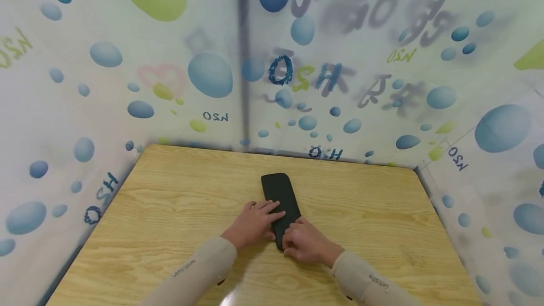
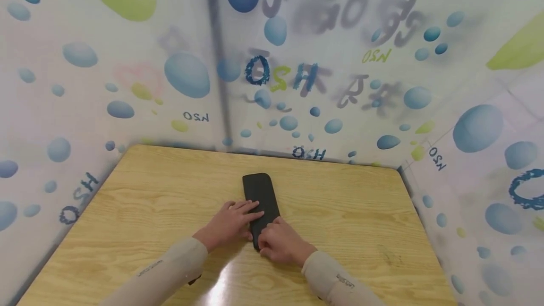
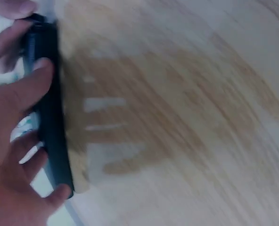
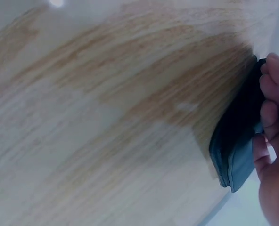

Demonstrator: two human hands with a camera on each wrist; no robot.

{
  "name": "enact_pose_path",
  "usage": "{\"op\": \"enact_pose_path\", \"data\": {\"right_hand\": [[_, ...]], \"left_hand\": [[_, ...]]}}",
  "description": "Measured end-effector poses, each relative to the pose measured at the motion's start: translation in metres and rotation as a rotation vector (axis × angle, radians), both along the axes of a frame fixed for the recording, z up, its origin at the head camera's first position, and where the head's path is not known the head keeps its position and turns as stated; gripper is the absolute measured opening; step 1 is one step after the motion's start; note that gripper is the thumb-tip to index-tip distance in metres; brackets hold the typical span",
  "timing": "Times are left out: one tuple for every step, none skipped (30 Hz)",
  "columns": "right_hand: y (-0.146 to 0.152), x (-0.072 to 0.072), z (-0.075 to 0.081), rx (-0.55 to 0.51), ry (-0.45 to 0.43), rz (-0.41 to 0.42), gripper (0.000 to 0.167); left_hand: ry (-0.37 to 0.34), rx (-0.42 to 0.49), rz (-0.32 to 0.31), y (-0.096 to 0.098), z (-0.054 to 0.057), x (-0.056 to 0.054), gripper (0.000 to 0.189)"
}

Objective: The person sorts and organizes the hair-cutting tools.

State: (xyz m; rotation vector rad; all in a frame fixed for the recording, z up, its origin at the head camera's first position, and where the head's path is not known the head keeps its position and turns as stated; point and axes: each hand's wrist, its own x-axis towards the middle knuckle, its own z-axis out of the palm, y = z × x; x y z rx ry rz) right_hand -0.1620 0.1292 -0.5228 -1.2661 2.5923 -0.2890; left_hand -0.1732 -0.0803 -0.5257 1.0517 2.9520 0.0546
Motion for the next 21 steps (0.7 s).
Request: {"op": "enact_pose_path", "data": {"right_hand": [[0.001,0.0,0.0,0.004,0.001,0.002,0.011],[0.002,0.0,0.0,0.005,0.001,0.002,0.011],[0.003,0.0,0.0,0.005,-0.002,0.003,0.01],[0.004,0.0,0.001,0.001,-0.004,0.003,0.01],[0.005,0.0,0.001,-0.003,-0.009,0.003,0.009],[0.006,0.0,0.001,-0.009,-0.01,0.004,0.009],[0.008,0.0,0.001,-0.017,-0.01,0.005,0.008],[0.009,0.0,0.001,-0.026,-0.006,0.007,0.008],[0.011,0.0,0.002,-0.034,-0.001,0.008,0.008],[0.013,0.0,0.002,-0.044,0.006,0.01,0.008],[0.015,-0.001,0.002,-0.053,0.015,0.014,0.007],[0.017,-0.001,0.002,-0.063,0.025,0.018,0.007],[0.019,-0.001,0.003,-0.074,0.031,0.021,0.007],[0.021,-0.001,0.003,-0.082,0.034,0.02,0.007],[0.023,-0.002,0.004,-0.089,0.035,0.015,0.007],[0.025,-0.003,0.004,-0.092,0.037,0.011,0.007],[0.028,-0.004,0.004,-0.093,0.033,0.002,0.007],[0.03,-0.005,0.005,-0.096,0.025,-0.01,0.008],[0.032,-0.006,0.005,-0.095,0.021,-0.023,0.008],[0.035,-0.008,0.005,-0.095,0.021,-0.036,0.008],[0.038,-0.009,0.005,-0.095,0.021,-0.047,0.008]], "left_hand": [[-0.027,0.013,0.014,0.002,0.001,0.001,0.052],[-0.052,0.026,0.029,0.003,0.002,0.001,0.049],[-0.07,0.037,0.043,0.005,0.002,0.002,0.046],[-0.079,0.045,0.056,0.007,0.003,0.003,0.044],[-0.077,0.05,0.068,0.009,0.003,0.003,0.043],[-0.079,0.053,0.081,0.01,0.004,0.004,0.041],[-0.078,0.056,0.094,0.012,0.004,0.004,0.04],[-0.078,0.059,0.106,0.013,0.004,0.004,0.039],[-0.076,0.061,0.116,0.015,0.004,0.004,0.038],[-0.076,0.065,0.126,0.016,0.004,0.004,0.037],[-0.077,0.066,0.136,0.018,0.003,0.004,0.037],[-0.078,0.066,0.147,0.019,0.003,0.004,0.037],[-0.076,0.064,0.157,0.021,0.003,0.004,0.036],[-0.069,0.059,0.167,0.022,0.002,0.004,0.036],[-0.062,0.056,0.176,0.024,0.002,0.004,0.035],[-0.056,0.052,0.188,0.026,0.002,0.004,0.034],[-0.047,0.046,0.199,0.029,0.002,0.005,0.034],[-0.04,0.043,0.21,0.031,0.002,0.005,0.035],[-0.037,0.039,0.221,0.034,0.001,0.006,0.037],[-0.019,0.03,0.232,0.037,-0.001,0.007,0.04],[-0.007,0.017,0.244,0.041,-0.002,0.008,0.043]]}}
